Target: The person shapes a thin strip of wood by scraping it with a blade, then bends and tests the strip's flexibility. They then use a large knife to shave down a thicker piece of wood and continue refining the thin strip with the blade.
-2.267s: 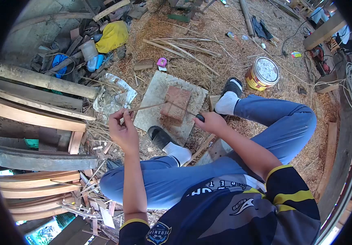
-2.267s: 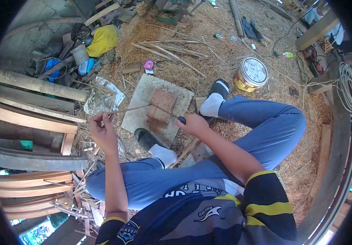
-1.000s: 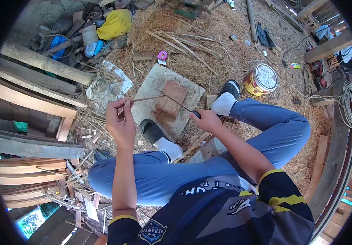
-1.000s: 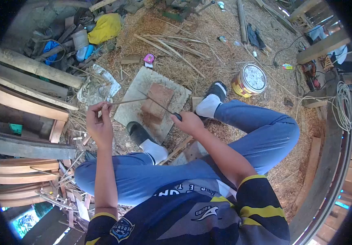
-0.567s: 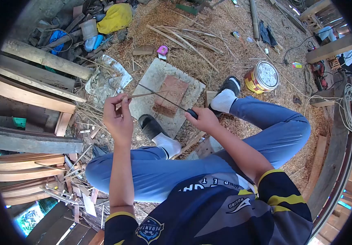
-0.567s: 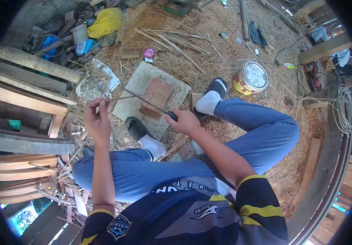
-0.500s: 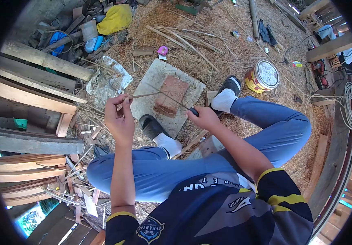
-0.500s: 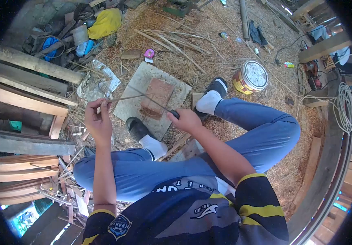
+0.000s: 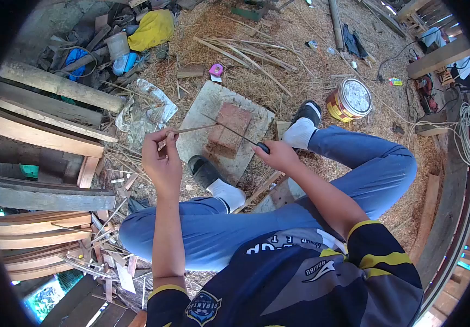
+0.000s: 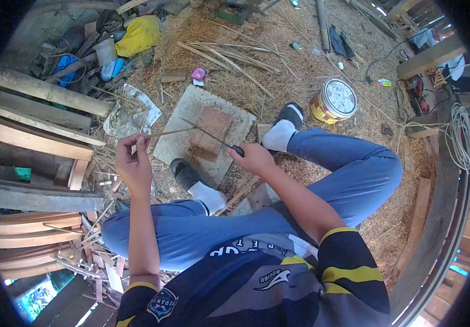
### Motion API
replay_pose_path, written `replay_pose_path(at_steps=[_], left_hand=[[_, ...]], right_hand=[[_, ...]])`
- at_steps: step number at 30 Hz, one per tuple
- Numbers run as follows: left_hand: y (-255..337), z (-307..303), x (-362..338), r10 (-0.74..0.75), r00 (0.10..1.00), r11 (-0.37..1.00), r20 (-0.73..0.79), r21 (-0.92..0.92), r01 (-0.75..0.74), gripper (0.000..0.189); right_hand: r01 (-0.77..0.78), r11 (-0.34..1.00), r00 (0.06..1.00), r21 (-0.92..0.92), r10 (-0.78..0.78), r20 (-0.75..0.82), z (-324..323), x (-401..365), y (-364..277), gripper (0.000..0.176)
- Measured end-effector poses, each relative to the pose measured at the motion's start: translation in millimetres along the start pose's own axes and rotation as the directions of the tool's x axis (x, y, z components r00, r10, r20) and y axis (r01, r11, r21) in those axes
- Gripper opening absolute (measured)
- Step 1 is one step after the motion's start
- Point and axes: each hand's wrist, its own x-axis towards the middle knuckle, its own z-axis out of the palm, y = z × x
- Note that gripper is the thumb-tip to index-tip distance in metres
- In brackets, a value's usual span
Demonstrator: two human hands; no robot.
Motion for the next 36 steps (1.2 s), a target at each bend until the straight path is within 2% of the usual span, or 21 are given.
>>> replay_pose_path(at_steps=[1,4,7,10,13,14,17,18,21,22,26,29,30,33,36], left_hand=[[-1.9,-0.2,-0.1,0.008,1.0,1.0,-0.001,0.0,-0.008,0.006],[-5.7,-1.8,-2.2,0.014,1.0,1.0,-0.002,0.0,-0.014,0.006],[-4.1,-4.3,1.1,0.017,1.0,1.0,0.009,-0.001,-0.017,0.006],[-2.0,-5.3,-1.0,0.018,1.0,1.0,0.009,0.009,-0.018,0.006],[0.5,-3.0,-1.5,0.025,1.0,1.0,0.009,0.008,-0.026,0.006],[2.7,-2.7,-3.2,0.018,1.0,1.0,0.009,0.013,-0.018,0.006],[0.8,-1.1,-5.2,0.017,1.0,1.0,-0.002,0.002,-0.017,0.006],[-0.2,-2.0,-5.1,0.027,1.0,1.0,-0.005,-0.005,-0.027,0.006],[-7.3,-1.8,-3.0,0.026,1.0,0.999,0.005,-0.042,-0.026,0.006],[-5.6,-0.9,-1.6,0.029,1.0,0.999,0.011,-0.03,-0.029,0.006],[-1.5,3.5,-4.7,0.013,1.0,1.0,0.001,-0.012,-0.013,0.006],[-4.4,1.7,-6.5,0.027,1.0,1.0,-0.008,-0.004,-0.027,0.006],[-3.4,1.0,-7.3,0.036,0.999,0.999,-0.003,0.011,-0.036,0.006],[2.3,1.6,-5.5,0.03,1.0,0.999,0.002,0.015,-0.03,0.007],[0.6,1.8,-5.5,0.002,1.0,1.0,0.009,-0.005,-0.002,0.007]], right_hand=[[0.029,0.999,1.0,-0.024,-0.029,-0.004,-1.4,-4.0,0.1,0.062],[0.003,1.0,1.0,0.02,-0.003,-0.001,13.6,-1.0,13.6,0.065],[-0.077,0.997,0.997,0.004,0.077,0.012,14.7,12.2,21.9,0.066],[-0.072,0.997,0.997,-0.037,0.073,0.001,6.3,6.0,12.3,0.066],[-0.015,1.0,0.999,-0.011,0.014,-0.048,12.8,1.5,3.7,0.063],[0.056,0.998,0.997,0.026,-0.055,-0.063,13.2,-0.8,1.2,0.061],[0.129,0.989,0.991,0.071,-0.128,-0.026,-2.7,-12.8,-19.9,0.061],[0.113,0.992,0.993,0.059,-0.112,-0.022,2.8,-7.0,-7.1,0.061],[-0.101,0.982,0.991,0.162,0.085,0.1,-3.2,6.2,17.6,0.061],[-0.033,0.999,0.998,0.039,0.031,0.051,-4.1,10.1,17.3,0.061],[0.128,0.992,0.991,-0.012,-0.128,-0.038,-7.4,-11.4,-3.8,0.059],[0.108,0.994,0.994,0.007,-0.108,-0.021,-0.1,-8.9,1.3,0.06],[0.023,0.999,1.0,0.023,-0.023,0.001,1.0,-2.9,3.4,0.061],[0.002,0.999,1.0,-0.038,-0.002,0.013,2.4,9.6,8.9,0.063],[0.08,0.997,0.996,0.005,-0.08,0.041,-19.8,-11.2,-11.7,0.065]])
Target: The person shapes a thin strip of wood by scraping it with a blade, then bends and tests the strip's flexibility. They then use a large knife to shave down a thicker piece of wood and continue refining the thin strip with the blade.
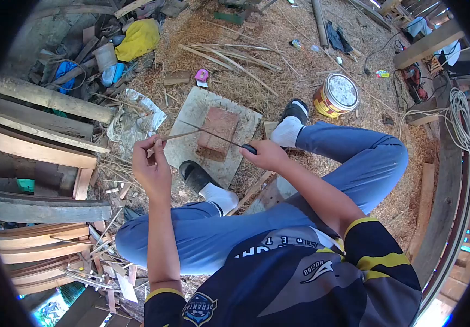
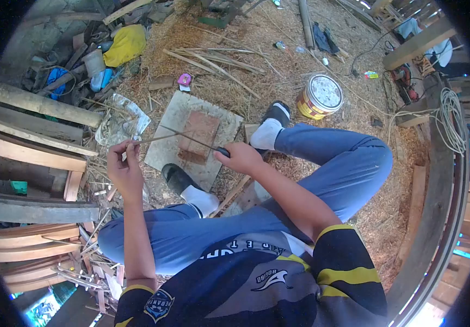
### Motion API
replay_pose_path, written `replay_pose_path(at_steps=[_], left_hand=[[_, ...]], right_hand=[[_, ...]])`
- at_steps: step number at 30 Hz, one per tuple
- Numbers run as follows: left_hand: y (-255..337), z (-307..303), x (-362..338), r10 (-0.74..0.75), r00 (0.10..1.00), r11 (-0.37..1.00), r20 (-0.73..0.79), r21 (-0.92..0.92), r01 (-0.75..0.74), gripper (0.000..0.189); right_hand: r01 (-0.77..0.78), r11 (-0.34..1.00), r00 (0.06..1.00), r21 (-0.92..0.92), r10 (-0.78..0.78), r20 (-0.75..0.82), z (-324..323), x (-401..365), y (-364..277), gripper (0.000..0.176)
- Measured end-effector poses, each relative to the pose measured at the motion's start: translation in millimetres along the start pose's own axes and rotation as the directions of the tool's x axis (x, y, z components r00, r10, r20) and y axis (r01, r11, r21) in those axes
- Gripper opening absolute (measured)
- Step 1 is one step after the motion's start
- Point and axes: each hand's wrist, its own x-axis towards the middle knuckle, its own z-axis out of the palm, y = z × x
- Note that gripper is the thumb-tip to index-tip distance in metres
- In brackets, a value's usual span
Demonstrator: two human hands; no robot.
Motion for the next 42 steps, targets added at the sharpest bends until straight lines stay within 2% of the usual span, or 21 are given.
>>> replay_pose_path(at_steps=[5,6,12,15,18,21,24,27,32,34,37,38,42], left_hand=[[-6.7,-1.1,-1.2,-0.001,1.0,1.0,0.013,0.014,0.001,0.008],[-4.8,-1.2,-0.2,-0.004,1.0,1.0,0.007,0.005,0.004,0.008],[-4.4,-0.2,3.5,-0.026,1.0,0.999,-0.013,-0.02,0.026,0.009],[-0.1,-1.4,4.9,-0.007,1.0,1.0,-0.005,0.016,0.007,0.009],[0.6,-0.6,3.2,-0.011,1.0,1.0,-0.016,-0.016,0.01,0.009],[-3.7,1.6,0.6,-0.019,1.0,0.999,-0.025,-0.041,0.018,0.008],[-7.3,-0.2,3.9,-0.006,1.0,1.0,-0.016,-0.014,0.006,0.008],[-5.6,-2.8,-3.5,-0.022,1.0,1.0,-0.017,-0.016,0.022,0.008],[-12.7,-2.3,-0.4,-0.011,0.999,0.999,-0.037,-0.038,0.01,0.009],[-8.6,-3.5,-0.1,-0.023,0.998,0.999,-0.051,-0.046,0.021,0.009],[-11.3,-3.9,-4.2,-0.034,0.997,0.999,-0.063,-0.04,0.031,0.009],[-13.1,-4.9,-4.4,-0.031,0.997,0.999,-0.071,-0.031,0.029,0.009],[-17.5,-9.4,-6.2,-0.075,0.992,0.995,-0.097,-0.068,0.068,0.01]], right_hand=[[-0.081,0.997,0.996,0.007,0.081,-0.035,36.8,26.4,41.2,0.064],[-0.111,0.994,0.993,0.013,0.112,-0.049,33.3,26.2,36.0,0.064],[-0.055,0.998,0.998,-0.011,0.054,-0.034,21.8,9.0,33.3,0.062],[-0.137,0.99,0.989,-0.016,0.136,-0.06,26.0,20.2,41.4,0.061],[-0.097,0.995,0.995,-0.039,0.096,-0.031,18.2,6.0,31.1,0.063],[-0.165,0.986,0.986,-0.025,0.165,0.002,27.0,15.0,44.3,0.062],[-0.107,0.991,0.993,-0.077,0.103,-0.053,34.3,23.5,44.2,0.061],[-0.088,0.995,0.994,-0.046,0.085,-0.062,33.7,9.4,38.4,0.061],[-0.189,0.98,0.982,-0.058,0.189,-0.008,41.0,29.1,52.0,0.062],[-0.201,0.977,0.98,-0.067,0.2,-0.021,31.3,14.3,29.1,0.061],[-0.087,0.996,0.996,0.011,0.087,-0.026,17.9,-3.7,-3.6,0.06],[-0.041,0.999,0.999,0.016,0.041,0.017,14.8,-5.3,-10.9,0.06],[-0.069,0.997,0.997,-0.019,0.068,-0.023,31.5,4.5,9.4,0.06]])
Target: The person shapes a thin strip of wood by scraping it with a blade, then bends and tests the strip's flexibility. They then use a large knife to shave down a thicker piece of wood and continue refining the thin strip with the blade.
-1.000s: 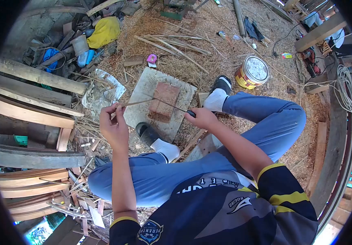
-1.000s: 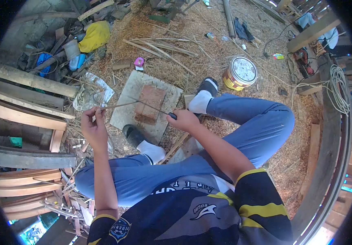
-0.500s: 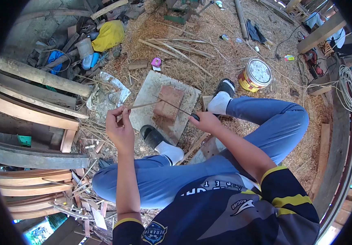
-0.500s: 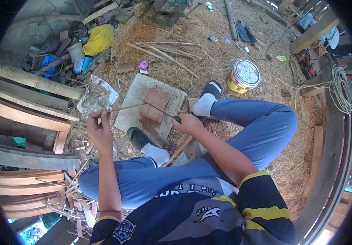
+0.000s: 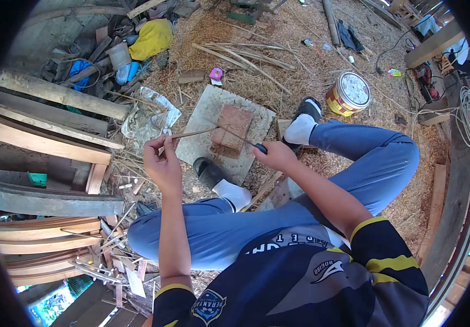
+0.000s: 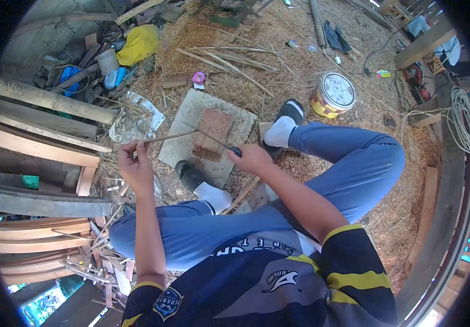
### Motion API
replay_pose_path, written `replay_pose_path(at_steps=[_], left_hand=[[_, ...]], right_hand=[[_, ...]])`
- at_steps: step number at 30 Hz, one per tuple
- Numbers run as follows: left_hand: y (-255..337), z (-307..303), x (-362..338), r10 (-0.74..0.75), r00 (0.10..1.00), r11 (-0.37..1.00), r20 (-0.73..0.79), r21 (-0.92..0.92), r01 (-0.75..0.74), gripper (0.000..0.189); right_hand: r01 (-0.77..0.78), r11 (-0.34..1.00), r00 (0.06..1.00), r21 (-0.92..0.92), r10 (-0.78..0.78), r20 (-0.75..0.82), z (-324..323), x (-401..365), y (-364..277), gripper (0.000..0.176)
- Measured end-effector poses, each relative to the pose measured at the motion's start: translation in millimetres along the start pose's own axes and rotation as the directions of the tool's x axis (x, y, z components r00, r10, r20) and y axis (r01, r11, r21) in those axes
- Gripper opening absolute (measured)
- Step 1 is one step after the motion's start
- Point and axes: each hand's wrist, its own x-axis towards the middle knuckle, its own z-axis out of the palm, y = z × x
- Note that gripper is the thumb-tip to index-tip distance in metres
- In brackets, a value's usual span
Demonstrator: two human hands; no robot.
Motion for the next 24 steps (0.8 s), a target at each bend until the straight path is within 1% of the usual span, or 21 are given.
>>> replay_pose_path(at_steps=[2,3,5,7,8,10,11,13,16,17,19,20,22,23,24], left_hand=[[-4.3,-0.3,1.5,0.018,1.0,1.0,-0.008,0.006,-0.018,0.011],[-4.0,1.0,4.0,0.032,0.999,0.999,-0.008,-0.003,-0.032,0.011],[-3.0,3.6,3.3,0.041,0.999,0.999,-0.017,-0.018,-0.041,0.012],[0.9,4.5,1.9,0.005,1.0,1.0,-0.003,-0.004,-0.005,0.012],[3.0,3.8,3.0,-0.003,1.0,1.0,0.001,0.004,0.003,0.012],[-0.5,2.0,2.9,0.024,1.0,0.999,0.018,0.044,-0.025,0.012],[-2.0,2.0,5.4,0.042,0.999,0.997,0.027,0.061,-0.044,0.013],[3.7,5.2,8.1,0.031,0.999,0.999,0.011,0.038,-0.031,0.012],[-0.3,4.3,0.7,0.0,1.0,1.0,-0.003,0.005,0.0,0.012],[-1.2,4.2,2.3,0.003,1.0,1.0,-0.013,-0.009,-0.003,0.011],[2.2,0.3,2.9,0.002,1.0,0.991,-0.015,0.137,0.0,0.01],[3.8,-1.7,3.4,0.002,1.0,0.978,-0.014,0.21,0.001,0.01],[7.1,-1.4,6.0,0.001,1.0,0.978,-0.023,0.206,0.004,0.01],[7.1,0.3,5.4,-0.005,1.0,0.979,-0.027,0.202,0.01,0.01],[3.5,1.1,3.7,0.003,0.999,0.992,-0.04,0.129,0.002,0.011]], right_hand=[[-0.074,0.997,0.997,-0.027,0.075,0.021,-0.6,7.9,16.2,0.06],[-0.116,0.992,0.993,-0.041,0.117,0.03,-5.8,7.0,14.1,0.061],[-0.053,0.998,0.998,-0.039,0.054,0.03,-13.8,-1.2,13.2,0.065],[0.024,0.999,0.998,-0.035,-0.022,0.059,-22.2,-8.5,4.4,0.067],[-0.036,0.999,0.997,-0.024,0.037,0.067,-15.7,-1.3,11.0,0.067],[-0.156,0.988,0.985,0.006,0.155,0.075,-1.0,14.3,24.1,0.068],[-0.134,0.991,0.989,-0.017,0.134,0.061,0.1,16.7,28.2,0.068],[-0.1,0.993,0.994,-0.065,0.102,0.039,-7.2,11.1,24.2,0.068],[-0.038,0.999,0.996,0.035,0.035,0.088,-13.8,-2.9,16.7,0.071],[-0.054,0.998,0.997,0.013,0.053,0.054,-7.8,3.4,22.1,0.07],[-0.087,0.996,0.996,-0.019,0.087,-0.017,10.6,16.5,30.5,0.07],[-0.108,0.994,0.994,-0.027,0.108,-0.002,13.6,18.8,33.2,0.071],[-0.153,0.987,0.988,-0.042,0.155,0.026,8.5,16.9,26.4,0.071],[-0.13,0.991,0.991,-0.024,0.131,0.02,7.5,14.1,23.8,0.07],[-0.109,0.994,0.994,-0.009,0.109,0.015,6.6,9.4,18.5,0.069]])
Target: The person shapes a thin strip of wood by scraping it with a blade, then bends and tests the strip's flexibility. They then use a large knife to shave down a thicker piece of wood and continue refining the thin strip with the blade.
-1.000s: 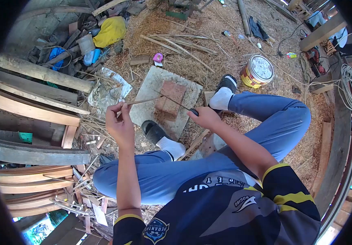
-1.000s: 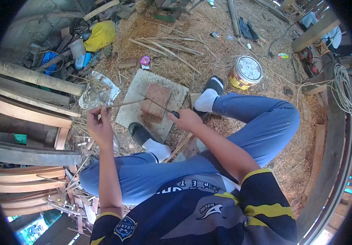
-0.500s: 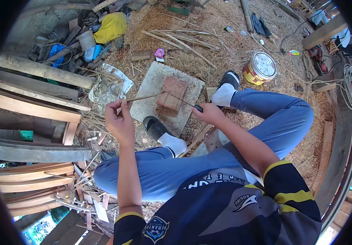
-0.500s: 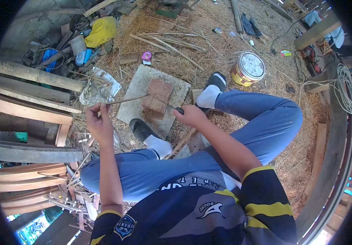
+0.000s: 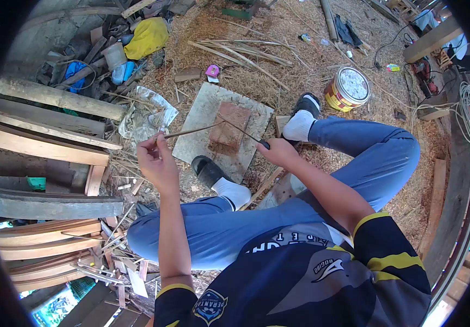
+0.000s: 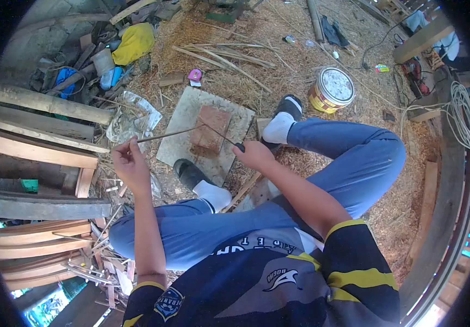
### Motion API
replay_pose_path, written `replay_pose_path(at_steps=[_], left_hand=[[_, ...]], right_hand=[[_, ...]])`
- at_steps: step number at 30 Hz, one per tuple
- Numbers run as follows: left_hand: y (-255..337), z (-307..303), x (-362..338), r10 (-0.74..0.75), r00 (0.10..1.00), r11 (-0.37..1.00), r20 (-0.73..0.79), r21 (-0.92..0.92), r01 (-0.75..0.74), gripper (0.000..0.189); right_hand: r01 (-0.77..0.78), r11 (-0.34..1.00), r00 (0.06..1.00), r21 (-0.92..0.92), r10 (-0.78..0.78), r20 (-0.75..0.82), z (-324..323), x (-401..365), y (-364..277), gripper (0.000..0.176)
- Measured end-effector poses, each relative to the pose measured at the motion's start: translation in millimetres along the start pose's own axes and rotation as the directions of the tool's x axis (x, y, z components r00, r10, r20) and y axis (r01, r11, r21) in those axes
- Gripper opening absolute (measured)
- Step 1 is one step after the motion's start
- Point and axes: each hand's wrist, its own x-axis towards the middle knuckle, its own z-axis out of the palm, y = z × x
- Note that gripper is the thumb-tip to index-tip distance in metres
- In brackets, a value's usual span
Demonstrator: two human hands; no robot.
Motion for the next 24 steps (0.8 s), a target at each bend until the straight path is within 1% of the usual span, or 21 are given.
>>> replay_pose_path(at_steps=[1,2,4,5,7,8,11,14,17,20,23,24], left_hand=[[-5.7,1.6,-0.5,0.006,1.0,0.997,-0.015,-0.076,-0.007,0.011],[-9.3,3.5,0.6,0.013,0.999,0.988,-0.033,-0.153,-0.018,0.012],[-10.0,3.5,0.9,-0.024,0.999,0.981,-0.04,-0.195,0.015,0.014],[-10.8,3.0,0.6,-0.043,0.998,0.976,-0.044,-0.214,0.033,0.015],[-15.4,0.3,1.9,-0.064,0.996,0.985,-0.059,-0.162,0.053,0.014],[-16.7,-0.3,2.5,-0.071,0.995,0.989,-0.066,-0.135,0.062,0.014],[-18.0,2.8,5.2,-0.085,0.99,0.983,-0.114,-0.171,0.065,0.014],[-18.3,2.0,8.6,-0.152,0.981,0.975,-0.124,-0.182,0.128,0.016],[-21.3,5.0,14.1,-0.14,0.98,0.978,-0.141,-0.173,0.115,0.018],[-22.3,4.9,17.6,-0.158,0.976,0.974,-0.151,-0.188,0.129,0.019],[-25.0,1.9,18.8,-0.159,0.976,0.973,-0.152,-0.195,0.128,0.019],[-24.0,1.2,19.3,-0.164,0.974,0.977,-0.153,-0.158,0.14,0.019]], right_hand=[[0.022,1.0,1.0,0.014,-0.022,-0.007,-4.0,-6.2,-8.1,0.067],[0.086,0.995,0.996,0.04,-0.086,-0.009,-8.7,-11.9,-17.7,0.066],[0.218,0.971,0.976,0.096,-0.217,-0.013,-17.1,-26.9,-47.4,0.063],[0.253,0.959,0.967,0.13,-0.249,-0.046,-15.1,-30.1,-58.4,0.06],[0.323,0.927,0.945,0.192,-0.306,-0.112,-10.7,-35.0,-74.4,0.055],[0.284,0.946,0.958,0.159,-0.272,-0.091,-11.4,-35.7,-78.2,0.06],[0.177,0.973,0.983,0.149,-0.167,-0.079,7.1,-15.6,-46.6,0.06],[0.108,0.991,0.994,0.076,-0.107,-0.022,1.5,0.0,-29.8,0.061],[0.139,0.986,0.99,0.09,-0.135,-0.052,-5.7,-13.6,-51.7,0.061],[0.215,0.972,0.976,0.093,-0.211,-0.046,-3.9,-22.3,-60.4,0.061],[0.156,0.987,0.987,0.05,-0.153,-0.047,4.2,-3.6,-35.5,0.059],[0.128,0.99,0.992,0.06,-0.127,-0.027,-2.7,0.9,-34.5,0.057]])
